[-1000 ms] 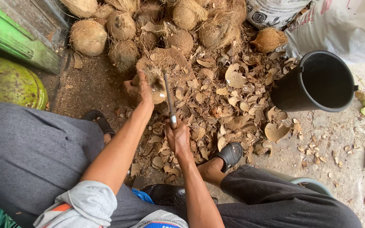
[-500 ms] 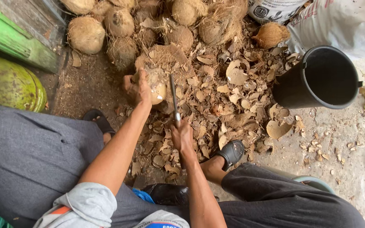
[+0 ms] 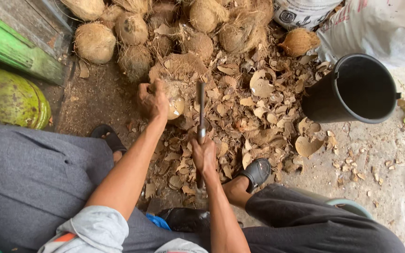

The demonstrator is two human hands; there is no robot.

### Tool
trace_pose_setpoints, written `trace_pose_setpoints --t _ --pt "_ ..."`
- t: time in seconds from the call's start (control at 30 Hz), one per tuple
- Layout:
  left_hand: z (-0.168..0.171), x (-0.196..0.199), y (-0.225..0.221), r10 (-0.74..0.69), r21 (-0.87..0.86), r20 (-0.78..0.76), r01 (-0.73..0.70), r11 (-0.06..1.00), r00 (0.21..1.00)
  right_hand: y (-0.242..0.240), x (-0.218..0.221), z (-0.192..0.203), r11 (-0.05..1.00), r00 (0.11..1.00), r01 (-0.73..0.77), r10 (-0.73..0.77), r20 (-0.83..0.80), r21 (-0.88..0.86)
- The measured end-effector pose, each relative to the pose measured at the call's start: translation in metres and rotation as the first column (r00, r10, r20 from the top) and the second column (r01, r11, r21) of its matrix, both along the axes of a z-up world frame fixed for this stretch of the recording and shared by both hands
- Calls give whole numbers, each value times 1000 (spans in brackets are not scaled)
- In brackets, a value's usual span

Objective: The person uses a machete to repeatedly strike and peel the husk off a coconut held against a wooden stump. After removing the husk, the person places the peeled coconut into a green crate and picks up another coconut to repeat the process.

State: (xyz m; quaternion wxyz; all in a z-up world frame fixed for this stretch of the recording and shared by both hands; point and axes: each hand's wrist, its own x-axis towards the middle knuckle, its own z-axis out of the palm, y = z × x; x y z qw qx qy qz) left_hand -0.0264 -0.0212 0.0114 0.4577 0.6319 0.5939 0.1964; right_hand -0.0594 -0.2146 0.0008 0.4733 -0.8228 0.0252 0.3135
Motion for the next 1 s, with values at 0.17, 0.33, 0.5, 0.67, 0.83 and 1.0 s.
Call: trace_pose_setpoints --t 0.17,0.33,0.5,0.67,0.83,1.0 --pt "-13 7 15 -184 160 332 137 978 925 2 19 12 956 983 -23 -31 179 292" --pt "-23 -10 18 -183 135 119 167 977 976 -6 3 3 984 1000 -7 9 -6 180" --pt "-2 -18 -13 176 -162 356 -125 979 917 4 -1 -16 994 994 -105 105 -22 19" --pt "-3 -30 -15 4 -46 191 5 999 982 -7 -3 -31 991 987 -128 122 103 47" --pt "-24 -23 32 -131 -141 280 176 974 951 -8 -1 -18 983 996 -75 82 -39 170" --pt "-26 -6 23 -290 62 118 284 957 950 -18 3 10 980 996 -92 87 33 179"
